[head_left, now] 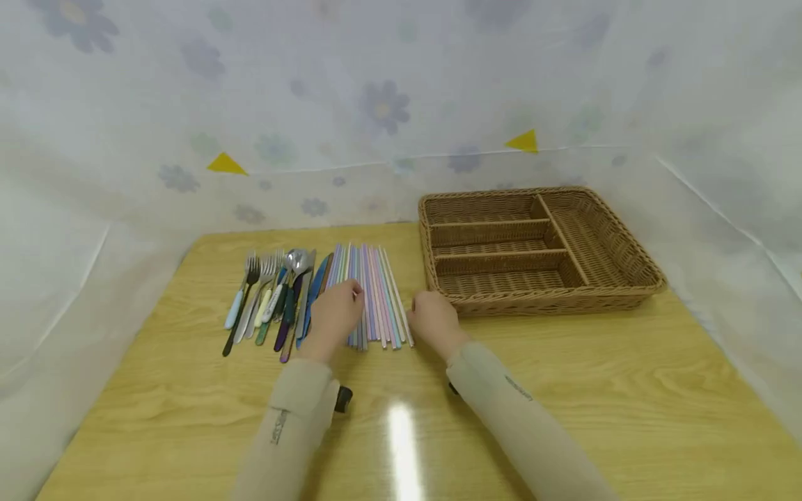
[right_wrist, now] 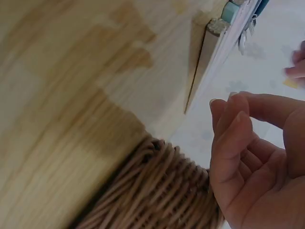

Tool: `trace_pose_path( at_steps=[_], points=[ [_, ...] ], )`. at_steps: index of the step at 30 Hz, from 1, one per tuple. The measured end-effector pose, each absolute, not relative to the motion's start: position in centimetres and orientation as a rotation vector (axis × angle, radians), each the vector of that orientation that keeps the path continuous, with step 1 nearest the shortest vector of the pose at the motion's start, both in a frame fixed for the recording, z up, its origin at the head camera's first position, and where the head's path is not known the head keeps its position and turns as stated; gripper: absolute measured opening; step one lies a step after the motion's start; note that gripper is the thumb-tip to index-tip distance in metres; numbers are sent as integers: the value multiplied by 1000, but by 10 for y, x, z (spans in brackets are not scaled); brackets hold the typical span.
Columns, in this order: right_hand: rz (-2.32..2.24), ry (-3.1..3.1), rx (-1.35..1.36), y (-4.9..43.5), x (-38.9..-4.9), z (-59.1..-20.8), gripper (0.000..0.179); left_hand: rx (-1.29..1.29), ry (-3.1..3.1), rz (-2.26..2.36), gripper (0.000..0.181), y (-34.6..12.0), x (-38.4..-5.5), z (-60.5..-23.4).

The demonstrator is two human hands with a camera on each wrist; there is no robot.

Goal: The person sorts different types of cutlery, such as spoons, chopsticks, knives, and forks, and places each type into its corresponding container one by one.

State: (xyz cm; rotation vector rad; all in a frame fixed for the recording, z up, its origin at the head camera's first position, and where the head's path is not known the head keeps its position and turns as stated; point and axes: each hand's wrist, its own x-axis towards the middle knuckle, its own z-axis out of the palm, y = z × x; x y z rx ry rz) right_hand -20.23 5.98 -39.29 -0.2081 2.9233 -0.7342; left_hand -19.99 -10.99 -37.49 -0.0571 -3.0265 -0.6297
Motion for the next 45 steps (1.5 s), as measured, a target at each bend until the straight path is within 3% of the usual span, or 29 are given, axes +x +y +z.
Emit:
trace_pose_path(
  at_steps=[3,9,15,29,39,45],
  points=[
    [-694,2921,-196,64,-197,-388,17,-91,-3160,-622,22,-94,-221,-381],
    [-703,2981,-212,78,-181,-371,26,-36,-3333,-413,33,-66,-248,-398],
    [-714,3058,-204,91,-176,-362,26,53,-3383,-249,27,-54,-255,-401],
    [-823,3126,-183,118,-176,-350,28,104,-3433,-154,35,-33,-265,-400],
    [-856,3118,-207,122,-178,-349,30,57,-3434,-240,27,-34,-265,-397],
    [-902,3079,-156,129,-176,-347,31,-5,-3367,-725,22,-44,-262,-397]
  ],
)
